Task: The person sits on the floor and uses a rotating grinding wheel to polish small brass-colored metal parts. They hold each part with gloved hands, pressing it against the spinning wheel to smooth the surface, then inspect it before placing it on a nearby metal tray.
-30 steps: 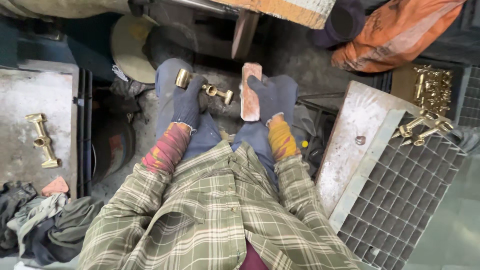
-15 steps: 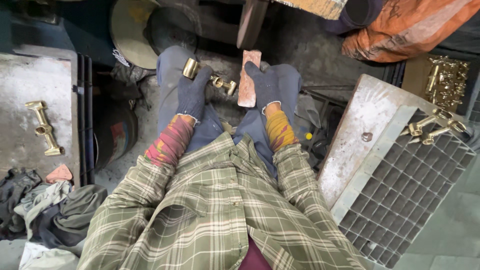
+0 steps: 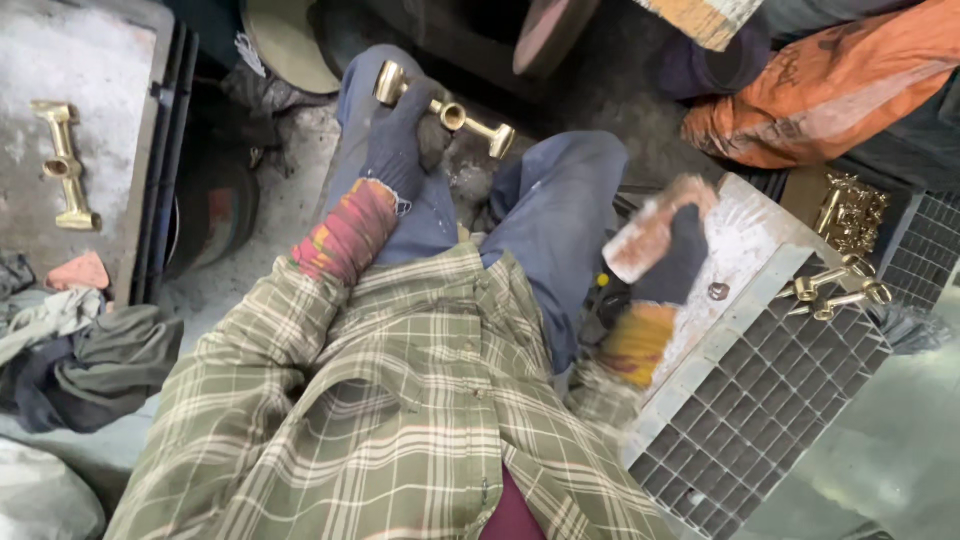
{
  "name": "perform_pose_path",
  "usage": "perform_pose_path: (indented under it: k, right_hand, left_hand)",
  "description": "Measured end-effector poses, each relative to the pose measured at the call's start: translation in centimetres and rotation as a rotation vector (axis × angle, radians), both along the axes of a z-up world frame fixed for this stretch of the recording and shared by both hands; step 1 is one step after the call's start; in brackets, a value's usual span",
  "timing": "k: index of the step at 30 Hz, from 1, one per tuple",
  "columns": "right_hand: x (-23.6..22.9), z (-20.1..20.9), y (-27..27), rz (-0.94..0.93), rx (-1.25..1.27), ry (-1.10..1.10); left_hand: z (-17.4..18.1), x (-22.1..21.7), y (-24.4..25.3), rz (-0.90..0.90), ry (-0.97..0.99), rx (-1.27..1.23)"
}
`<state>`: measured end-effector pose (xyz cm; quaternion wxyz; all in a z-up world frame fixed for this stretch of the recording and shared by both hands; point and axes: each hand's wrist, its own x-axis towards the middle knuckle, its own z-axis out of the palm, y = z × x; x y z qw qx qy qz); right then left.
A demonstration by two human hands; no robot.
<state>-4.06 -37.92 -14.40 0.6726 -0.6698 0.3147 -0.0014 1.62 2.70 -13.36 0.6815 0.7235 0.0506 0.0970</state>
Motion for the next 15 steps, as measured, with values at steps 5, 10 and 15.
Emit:
perform_pose_path:
  k: [5,10,15]
  right_hand:
    - [-7.6,-0.7,-10.2,-0.266,-0.214,0.133]
    - [-13.6,-2.3,-13.2,-0.422,-0.318,0.254]
    - [-13.0,-0.7,-9.8,-0.415,-0.463,0.227]
  left_hand:
    - [0.1,1.1,-0.6,0.092,0.299,-0.652]
    - [-0.3,1.2,-0.9,0.074,0.314,-0.751]
    - [0.1,1.2,-1.2,0.012,0.317,-0.627]
